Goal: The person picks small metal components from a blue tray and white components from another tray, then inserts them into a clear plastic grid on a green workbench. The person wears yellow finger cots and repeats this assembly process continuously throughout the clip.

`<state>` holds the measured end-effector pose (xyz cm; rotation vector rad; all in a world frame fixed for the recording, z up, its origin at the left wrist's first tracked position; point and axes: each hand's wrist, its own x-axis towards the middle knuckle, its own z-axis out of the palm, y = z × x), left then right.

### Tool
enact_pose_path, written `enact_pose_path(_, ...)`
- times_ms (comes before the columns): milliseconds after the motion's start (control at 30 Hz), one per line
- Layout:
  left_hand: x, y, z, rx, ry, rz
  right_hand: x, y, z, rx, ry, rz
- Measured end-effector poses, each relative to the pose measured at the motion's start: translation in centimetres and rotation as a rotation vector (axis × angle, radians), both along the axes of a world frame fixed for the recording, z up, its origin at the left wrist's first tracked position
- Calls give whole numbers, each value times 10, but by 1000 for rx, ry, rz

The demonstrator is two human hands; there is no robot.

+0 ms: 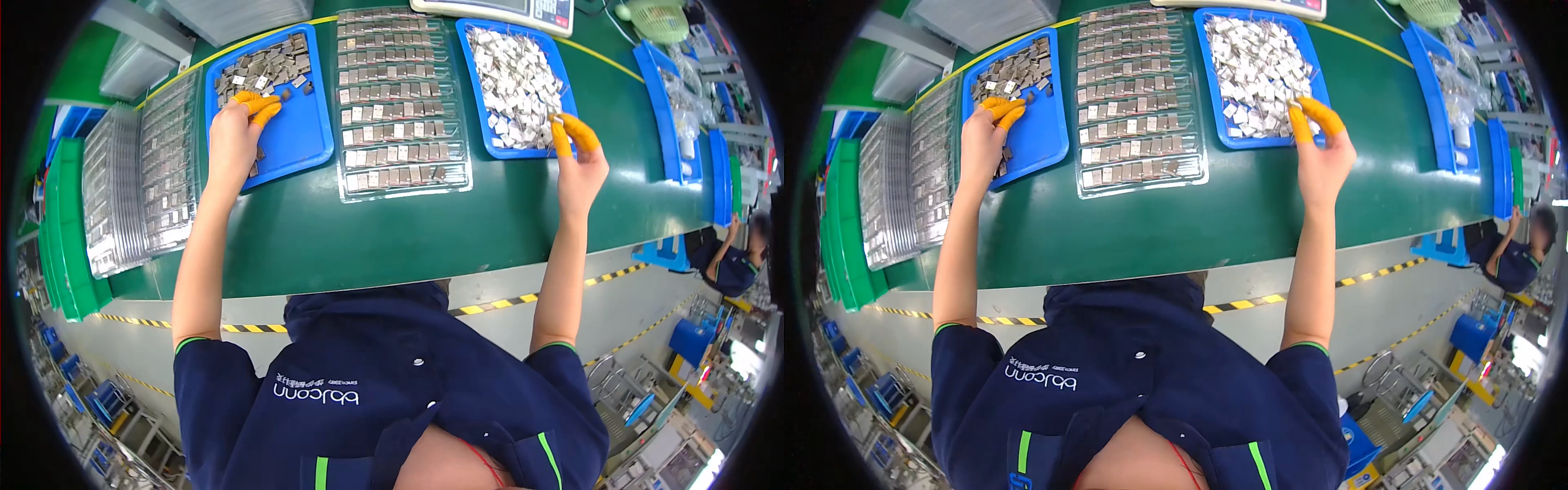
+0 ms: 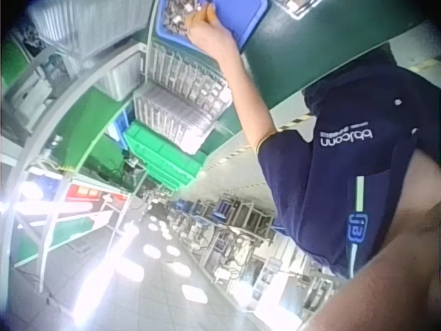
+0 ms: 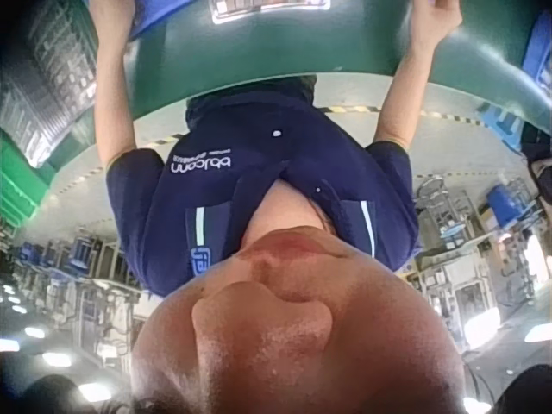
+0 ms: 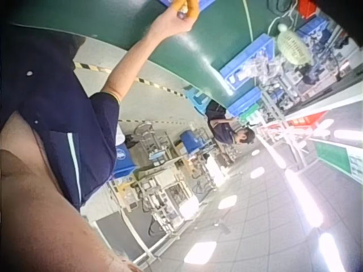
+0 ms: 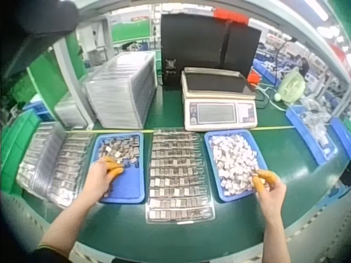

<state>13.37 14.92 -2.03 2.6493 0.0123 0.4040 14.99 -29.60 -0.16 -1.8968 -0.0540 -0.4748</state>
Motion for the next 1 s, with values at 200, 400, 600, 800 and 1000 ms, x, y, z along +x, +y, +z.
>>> enact_pose_path(200, -6, -29, 31, 3, 221, 100, -15, 1, 11, 151, 7, 4)
enact_pose_path(400, -6, -5, 16, -246, 345, 31, -39, 6, 15, 125, -17, 48)
enact_pose_path(600, -10, -26, 33, -36, 237, -46, -63, 16, 11, 156, 143, 79)
enact_pose_path(800, -16, -25, 26, -219, 246, 11, -80, 54, 10, -377, 3, 327)
enact_pose_path(1000, -24, -33, 29, -366, 214, 105, -81, 60, 2, -438, 42, 381)
